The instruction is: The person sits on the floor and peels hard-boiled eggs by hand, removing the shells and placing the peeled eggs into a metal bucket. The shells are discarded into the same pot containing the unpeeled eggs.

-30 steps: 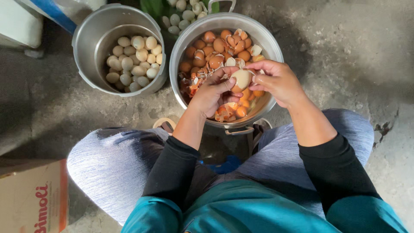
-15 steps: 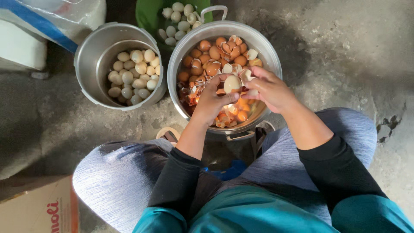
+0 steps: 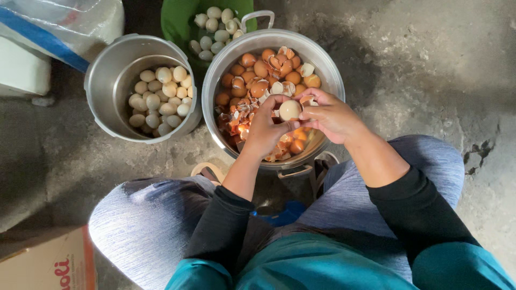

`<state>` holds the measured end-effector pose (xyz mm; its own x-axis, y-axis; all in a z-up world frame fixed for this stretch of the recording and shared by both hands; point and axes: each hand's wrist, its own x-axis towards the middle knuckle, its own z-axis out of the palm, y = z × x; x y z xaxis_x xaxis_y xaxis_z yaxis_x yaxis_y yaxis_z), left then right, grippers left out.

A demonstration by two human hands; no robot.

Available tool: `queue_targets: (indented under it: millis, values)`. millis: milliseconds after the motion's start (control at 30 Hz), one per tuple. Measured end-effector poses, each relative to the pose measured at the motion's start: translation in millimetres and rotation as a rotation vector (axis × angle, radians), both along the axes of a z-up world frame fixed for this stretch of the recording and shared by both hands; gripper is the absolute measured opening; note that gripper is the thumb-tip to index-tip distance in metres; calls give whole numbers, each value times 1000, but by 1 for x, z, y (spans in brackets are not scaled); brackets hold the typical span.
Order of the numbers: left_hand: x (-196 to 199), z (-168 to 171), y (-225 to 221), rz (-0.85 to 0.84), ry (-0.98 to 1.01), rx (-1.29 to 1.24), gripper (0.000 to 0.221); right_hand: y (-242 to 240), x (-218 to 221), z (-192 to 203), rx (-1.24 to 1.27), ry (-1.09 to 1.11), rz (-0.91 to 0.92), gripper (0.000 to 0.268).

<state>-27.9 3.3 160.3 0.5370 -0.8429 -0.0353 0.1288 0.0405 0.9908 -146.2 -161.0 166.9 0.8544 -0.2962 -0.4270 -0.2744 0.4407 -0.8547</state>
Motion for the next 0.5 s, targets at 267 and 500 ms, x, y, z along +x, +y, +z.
queue_targets:
  millis: [267,500]
  values:
    - [9,-7,6,-34,-4,-35,47,-3,5,-7,59,28,-41,40]
    - [14,-8,9,-37,90,-24,52,5,7,3,5,11,18,40]
